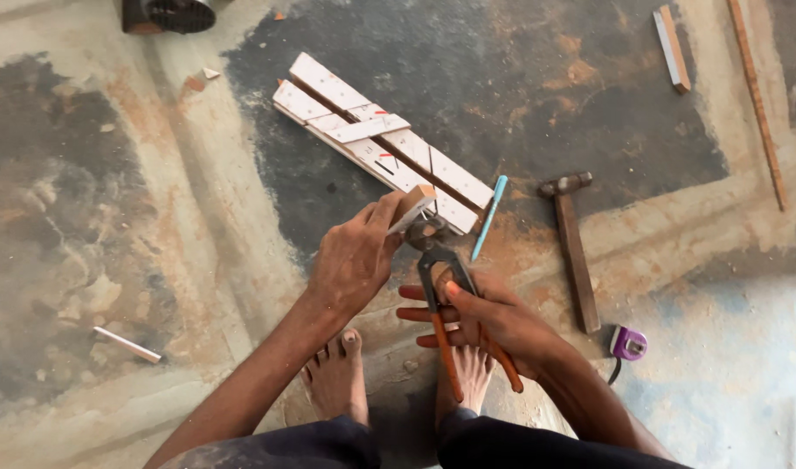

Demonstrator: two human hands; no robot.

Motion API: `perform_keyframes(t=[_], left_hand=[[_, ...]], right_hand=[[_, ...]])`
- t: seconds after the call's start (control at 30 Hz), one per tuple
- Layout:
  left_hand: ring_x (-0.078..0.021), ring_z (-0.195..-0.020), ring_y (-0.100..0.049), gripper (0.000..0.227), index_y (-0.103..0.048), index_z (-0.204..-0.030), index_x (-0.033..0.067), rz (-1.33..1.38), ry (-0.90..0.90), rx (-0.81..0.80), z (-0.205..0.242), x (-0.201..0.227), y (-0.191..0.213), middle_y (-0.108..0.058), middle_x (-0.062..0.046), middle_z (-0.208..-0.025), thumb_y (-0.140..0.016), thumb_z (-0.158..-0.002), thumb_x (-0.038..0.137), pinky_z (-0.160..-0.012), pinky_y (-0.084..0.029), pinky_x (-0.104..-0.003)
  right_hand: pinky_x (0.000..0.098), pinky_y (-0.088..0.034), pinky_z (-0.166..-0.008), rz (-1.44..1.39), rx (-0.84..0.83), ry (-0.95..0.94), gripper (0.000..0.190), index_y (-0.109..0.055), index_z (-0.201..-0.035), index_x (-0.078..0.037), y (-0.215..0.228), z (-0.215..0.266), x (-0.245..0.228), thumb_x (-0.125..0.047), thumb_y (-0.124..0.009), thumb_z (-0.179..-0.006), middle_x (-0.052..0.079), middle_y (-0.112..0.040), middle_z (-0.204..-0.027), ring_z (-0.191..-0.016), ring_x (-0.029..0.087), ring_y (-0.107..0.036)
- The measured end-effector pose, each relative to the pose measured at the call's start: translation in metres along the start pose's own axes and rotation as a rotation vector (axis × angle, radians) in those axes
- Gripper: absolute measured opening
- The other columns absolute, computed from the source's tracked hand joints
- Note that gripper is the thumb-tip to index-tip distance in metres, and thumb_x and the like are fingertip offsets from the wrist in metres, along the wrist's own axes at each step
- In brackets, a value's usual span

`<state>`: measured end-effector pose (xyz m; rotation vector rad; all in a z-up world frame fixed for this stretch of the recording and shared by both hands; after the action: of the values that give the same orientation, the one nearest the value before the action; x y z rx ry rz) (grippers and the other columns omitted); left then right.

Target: The person assembles a small wooden structure by hammering nails into pre-cut pieces. They use a hammer, a utility knife, and pliers to cut and secure the pieces together. The person works on the floor, arranging and fastening the components.

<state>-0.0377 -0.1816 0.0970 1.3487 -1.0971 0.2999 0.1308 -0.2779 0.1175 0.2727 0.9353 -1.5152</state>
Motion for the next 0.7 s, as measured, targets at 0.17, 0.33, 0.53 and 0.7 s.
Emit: perform_keyframes(t=[0.17, 0.33, 0.53, 0.7], left_hand=[[-0.037, -0.079, -0.075, 0.033, -0.053, -0.127, 0.007, -0.007, -0.005, -0.033, -0.002, 0.002, -0.005, -0.073, -0.015, -0.098, -0.062, -0.099, 0.021, -0.064, -0.062, -0.045], [-0.0313, -0.076, -0.075, 0.034, -0.055, -0.128, 0.0076, -0.054, -0.002, -0.083, -0.004, 0.0, -0.01, -0.073, -0.013, -0.092, -0.064, -0.097, 0.02, -0.063, -0.062, -0.041], [-0.0308, -0.081, -0.074, 0.044, -0.054, -0.139, 0.0062, -0.045, -0.089, -0.054, -0.001, 0.0, -0.012, -0.072, -0.016, -0.101, -0.063, -0.096, 0.012, -0.066, -0.063, -0.039], [-0.0271, -0.093, -0.071, 0.047, -0.055, -0.143, 0.0115, -0.085, -0.218, -0.015, 0.003, -0.001, -0.016, -0.071, -0.011, -0.101, -0.059, -0.097, 0.0, -0.083, -0.063, -0.038]], right_hand=[[0.0622, -0.053, -0.106, -0.111, -0.097, 0.08, 0.065, -0.029, -0.152, 0.001, 0.0, 0.002, 0.001, -0.036, -0.046, -0.101, 0.03, -0.045, -0.153, -0.138, 0.048, -0.051], [0.0523, -0.064, -0.087, -0.058, -0.047, 0.072, 0.06, -0.036, -0.144, 0.001, 0.011, 0.004, 0.005, -0.04, -0.045, -0.1, 0.031, -0.058, -0.137, -0.114, 0.041, -0.068], [0.0359, -0.054, -0.045, 0.005, 0.1, 0.04, 0.043, -0.049, -0.109, -0.004, 0.019, 0.002, 0.017, -0.046, -0.045, -0.103, 0.012, -0.06, -0.072, -0.052, 0.02, -0.059], [0.0303, -0.048, -0.044, -0.051, -0.106, 0.104, 0.043, -0.051, -0.091, -0.004, 0.026, 0.013, 0.012, -0.045, -0.052, -0.105, 0.004, -0.051, -0.065, -0.05, 0.015, -0.051]])
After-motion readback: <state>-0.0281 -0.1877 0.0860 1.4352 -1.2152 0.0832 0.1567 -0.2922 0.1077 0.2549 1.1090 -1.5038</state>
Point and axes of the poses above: each hand's wrist, its own z-axis away from the middle knuckle, its own y-axis out of the back of the hand, x = y × z, the point moved 4 cm from there along -z, towards the middle knuckle
